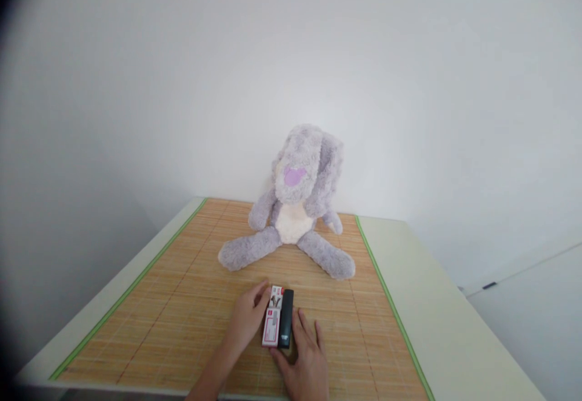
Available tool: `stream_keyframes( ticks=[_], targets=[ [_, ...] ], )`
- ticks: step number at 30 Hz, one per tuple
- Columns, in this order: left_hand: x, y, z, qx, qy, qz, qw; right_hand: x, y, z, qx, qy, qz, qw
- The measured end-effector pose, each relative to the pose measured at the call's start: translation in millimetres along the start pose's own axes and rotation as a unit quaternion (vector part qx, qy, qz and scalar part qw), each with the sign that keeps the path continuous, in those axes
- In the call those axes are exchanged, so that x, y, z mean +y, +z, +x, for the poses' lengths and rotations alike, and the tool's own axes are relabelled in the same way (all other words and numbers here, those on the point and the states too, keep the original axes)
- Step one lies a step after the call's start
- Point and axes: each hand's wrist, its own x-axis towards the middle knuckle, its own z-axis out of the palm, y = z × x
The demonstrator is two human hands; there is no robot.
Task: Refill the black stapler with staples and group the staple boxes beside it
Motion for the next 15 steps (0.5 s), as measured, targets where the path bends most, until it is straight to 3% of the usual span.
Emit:
stream_keyframes(
  ticks=[5, 10, 15],
  targets=[
    [-5.5, 11.3, -31.2, 0.066, -0.051, -0.086, 0.993, 0.1, 1.1, -1.1, 0.017, -0.008, 0.003, 1.000],
    [-6.3, 27.2, -58.8, -0.019, -0.071, -0.147, 0.986, -0.3, 0.3, -0.8, -0.005, -0.003, 0.008, 1.000],
    [-0.2, 39.1, -68.6, -0.022, -0.083, -0.137, 0.987, 2.3, 0.5, -0.5, -0.014, -0.006, 0.030, 0.999]
  ],
)
